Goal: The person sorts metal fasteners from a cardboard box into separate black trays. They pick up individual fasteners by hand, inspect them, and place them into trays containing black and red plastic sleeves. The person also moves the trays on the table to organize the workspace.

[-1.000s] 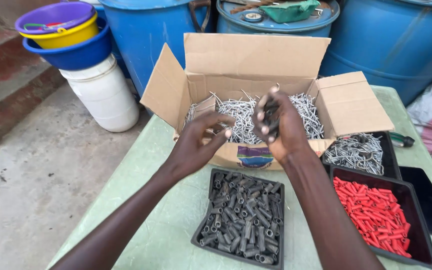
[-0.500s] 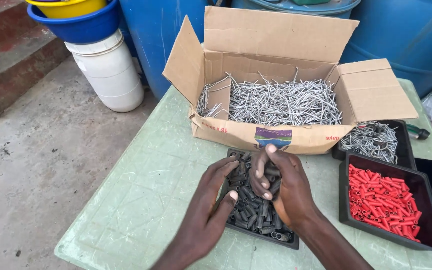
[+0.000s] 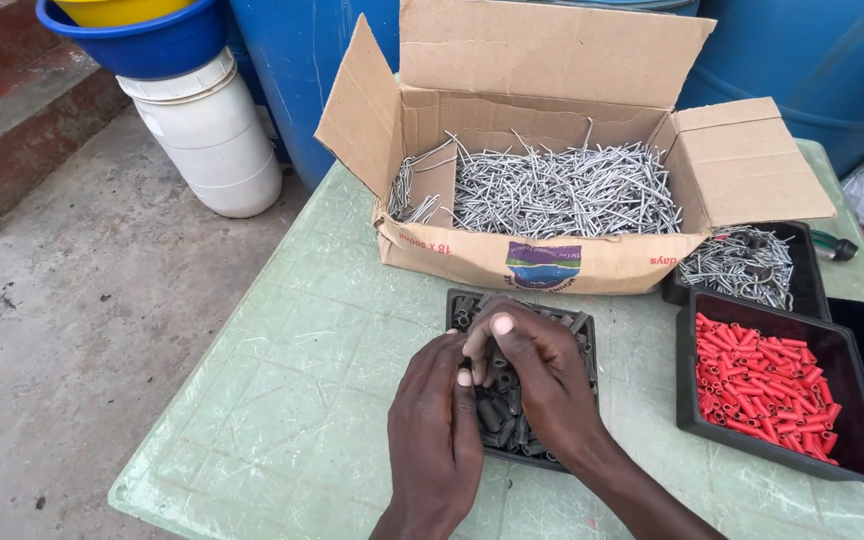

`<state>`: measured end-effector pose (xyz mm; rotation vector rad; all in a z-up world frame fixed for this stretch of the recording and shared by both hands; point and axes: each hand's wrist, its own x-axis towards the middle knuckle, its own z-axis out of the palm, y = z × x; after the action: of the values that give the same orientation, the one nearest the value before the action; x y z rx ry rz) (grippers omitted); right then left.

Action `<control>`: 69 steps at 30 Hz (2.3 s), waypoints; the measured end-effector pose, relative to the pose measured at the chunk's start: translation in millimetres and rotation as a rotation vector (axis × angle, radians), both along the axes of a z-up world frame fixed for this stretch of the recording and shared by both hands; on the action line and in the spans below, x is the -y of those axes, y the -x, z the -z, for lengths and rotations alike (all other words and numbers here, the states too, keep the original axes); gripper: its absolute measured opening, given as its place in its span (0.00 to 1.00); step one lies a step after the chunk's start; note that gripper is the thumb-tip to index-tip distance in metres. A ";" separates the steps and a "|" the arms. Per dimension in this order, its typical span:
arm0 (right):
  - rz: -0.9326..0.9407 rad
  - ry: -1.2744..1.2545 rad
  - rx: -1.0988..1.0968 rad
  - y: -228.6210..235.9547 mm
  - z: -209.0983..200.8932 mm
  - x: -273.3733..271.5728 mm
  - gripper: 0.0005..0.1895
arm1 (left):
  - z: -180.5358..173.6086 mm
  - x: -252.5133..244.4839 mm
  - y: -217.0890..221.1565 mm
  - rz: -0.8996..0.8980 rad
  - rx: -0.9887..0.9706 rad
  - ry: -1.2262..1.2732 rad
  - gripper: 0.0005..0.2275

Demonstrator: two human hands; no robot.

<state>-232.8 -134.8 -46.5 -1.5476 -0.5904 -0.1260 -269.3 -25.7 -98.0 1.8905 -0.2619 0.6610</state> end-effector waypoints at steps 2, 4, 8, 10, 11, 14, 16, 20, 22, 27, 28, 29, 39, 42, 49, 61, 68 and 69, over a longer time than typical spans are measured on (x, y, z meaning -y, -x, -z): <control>0.047 0.037 0.006 2.9 3.8 -0.5 0.19 | -2.9 1.3 2.0 0.009 0.001 0.009 0.16; 0.093 0.074 0.016 3.9 5.4 -1.2 0.17 | -5.8 2.2 1.8 0.016 0.007 0.018 0.16; 0.092 0.088 0.020 6.6 6.3 -1.6 0.18 | 0.5 3.0 -0.2 -0.013 0.088 -0.050 0.17; 0.110 0.112 0.015 7.6 7.5 -1.0 0.19 | 6.8 3.3 -1.1 -0.028 0.115 -0.097 0.17; 0.105 0.102 0.013 8.0 8.7 -0.5 0.19 | 9.1 3.6 -0.8 -0.037 0.110 -0.131 0.19; 0.104 0.103 0.019 7.6 11.7 -0.8 0.18 | 13.9 2.4 -2.2 -0.055 0.127 -0.191 0.21; 0.115 0.117 0.024 8.0 12.7 -0.4 0.18 | 16.6 2.7 -2.6 -0.057 0.147 -0.215 0.21; 0.160 0.159 0.117 10.9 8.1 -1.5 0.17 | 17.0 2.4 -2.2 -0.106 0.156 -0.247 0.18; 0.181 0.179 0.165 10.9 6.4 -1.7 0.17 | 16.0 1.5 -2.4 -0.110 0.150 -0.244 0.18; 0.205 0.090 0.014 0.4 15.8 11.2 0.18 | 9.4 0.8 -1.6 -0.123 0.100 -0.294 0.15; 0.205 0.091 0.012 -2.6 15.1 16.2 0.18 | 8.9 0.6 -0.9 -0.123 0.098 -0.294 0.15; 0.217 0.073 0.015 -5.6 14.1 21.2 0.18 | 8.1 0.4 -0.1 -0.117 0.099 -0.272 0.15; 0.226 0.780 0.298 12.2 0.9 71.1 0.15 | 5.1 -1.0 -2.8 -0.092 0.087 -0.260 0.14; 0.182 0.843 0.319 14.4 10.8 76.7 0.16 | 3.2 -2.6 -7.9 -0.067 0.010 -0.307 0.17; 0.300 0.792 0.482 17.4 19.0 69.1 0.15 | -0.7 -2.9 -10.1 -0.033 0.105 -0.292 0.17; 0.388 0.952 0.558 -27.0 -39.6 108.4 0.15 | -25.2 -24.7 -41.6 0.148 0.065 -0.454 0.23; 0.591 1.123 0.565 -113.9 -93.2 170.0 0.18 | -66.5 -51.2 -113.3 0.128 0.261 -0.504 0.18; 0.645 1.176 0.543 -125.5 -96.6 179.3 0.19 | -70.0 -51.4 -123.3 0.154 0.268 -0.510 0.18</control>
<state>-107.3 -314.1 50.1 -2.8617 -0.5814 -0.8219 -146.0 25.8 -28.0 2.2286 -0.8030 0.7948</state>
